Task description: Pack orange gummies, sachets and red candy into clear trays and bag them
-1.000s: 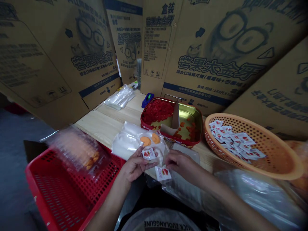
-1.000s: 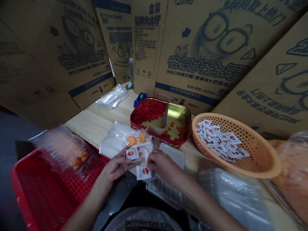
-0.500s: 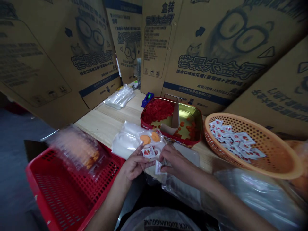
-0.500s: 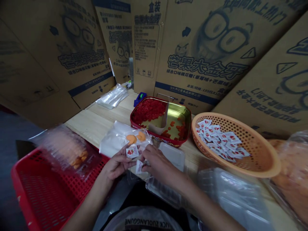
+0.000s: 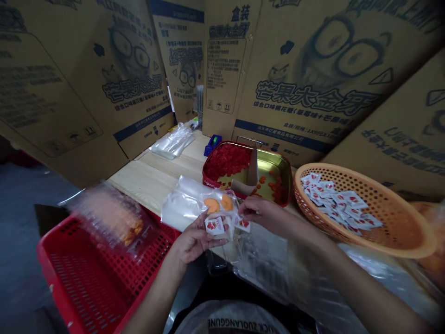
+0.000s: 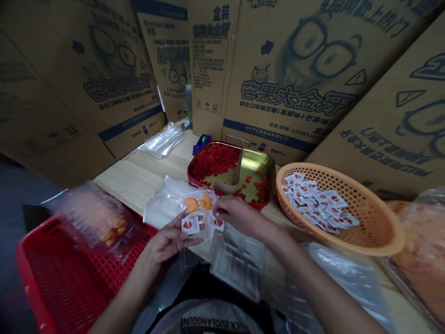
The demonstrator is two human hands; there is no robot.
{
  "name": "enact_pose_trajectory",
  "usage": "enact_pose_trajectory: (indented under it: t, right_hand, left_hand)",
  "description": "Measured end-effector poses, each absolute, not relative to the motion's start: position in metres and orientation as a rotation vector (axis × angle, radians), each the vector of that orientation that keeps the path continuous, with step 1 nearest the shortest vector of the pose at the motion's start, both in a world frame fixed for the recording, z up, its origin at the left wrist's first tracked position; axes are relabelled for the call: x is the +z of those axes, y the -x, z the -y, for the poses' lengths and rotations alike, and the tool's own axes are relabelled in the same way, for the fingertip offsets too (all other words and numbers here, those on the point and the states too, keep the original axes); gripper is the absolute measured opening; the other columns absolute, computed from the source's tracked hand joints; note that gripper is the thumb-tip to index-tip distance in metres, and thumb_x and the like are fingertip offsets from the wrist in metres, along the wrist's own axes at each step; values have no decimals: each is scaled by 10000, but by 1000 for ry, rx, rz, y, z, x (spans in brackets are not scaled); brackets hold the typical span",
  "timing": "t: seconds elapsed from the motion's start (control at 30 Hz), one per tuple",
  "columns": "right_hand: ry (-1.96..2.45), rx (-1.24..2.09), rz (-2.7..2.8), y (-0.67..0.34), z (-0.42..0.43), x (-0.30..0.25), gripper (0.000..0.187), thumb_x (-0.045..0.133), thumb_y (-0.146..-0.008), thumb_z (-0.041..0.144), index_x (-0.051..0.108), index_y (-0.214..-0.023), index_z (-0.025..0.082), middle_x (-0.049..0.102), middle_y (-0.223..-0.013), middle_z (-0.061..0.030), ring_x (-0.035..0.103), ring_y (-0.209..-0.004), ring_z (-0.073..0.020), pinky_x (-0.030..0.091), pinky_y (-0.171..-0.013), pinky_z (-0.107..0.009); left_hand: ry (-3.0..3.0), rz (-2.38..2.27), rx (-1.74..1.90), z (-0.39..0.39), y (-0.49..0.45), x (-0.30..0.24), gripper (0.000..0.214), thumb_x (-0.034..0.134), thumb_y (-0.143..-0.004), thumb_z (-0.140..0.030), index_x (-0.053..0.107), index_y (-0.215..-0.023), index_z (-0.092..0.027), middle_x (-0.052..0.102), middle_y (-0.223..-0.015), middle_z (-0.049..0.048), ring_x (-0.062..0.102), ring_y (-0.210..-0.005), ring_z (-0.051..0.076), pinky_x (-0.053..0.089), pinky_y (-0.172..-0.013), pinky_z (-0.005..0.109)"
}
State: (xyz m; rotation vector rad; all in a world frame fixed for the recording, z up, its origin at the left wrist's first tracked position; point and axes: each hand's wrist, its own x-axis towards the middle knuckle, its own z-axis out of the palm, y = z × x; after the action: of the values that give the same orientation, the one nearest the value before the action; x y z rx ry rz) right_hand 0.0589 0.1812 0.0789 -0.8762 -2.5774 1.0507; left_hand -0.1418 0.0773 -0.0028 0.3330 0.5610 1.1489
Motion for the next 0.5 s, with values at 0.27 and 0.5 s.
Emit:
enact_pose_trajectory:
  t: [0.27, 0.5]
  right_hand:
    - [567, 907, 2701, -55, -188, 72, 125, 521, -838, 198, 646, -826, 203, 600, -898, -34, 519, -902, -153, 390, -819, -297]
    - [1484, 758, 2250, -94, -233, 55, 112, 511, -795, 188, 620, -771, 183, 611, -735, -27, 571, -719, -160, 420, -661, -260]
  left_hand:
    - [-357, -546, 1107, -75, 145, -9, 697, 519, -620, 73, 485, -1217, -285, 627, -1133, 28, 596, -1024, 235, 370, -960, 513]
    - [-337, -570, 1125, -76, 155, -12, 663, 525, -621, 73, 522, -1177, -289, 607, -1179, 25, 551, -1103, 248, 346, -983, 512]
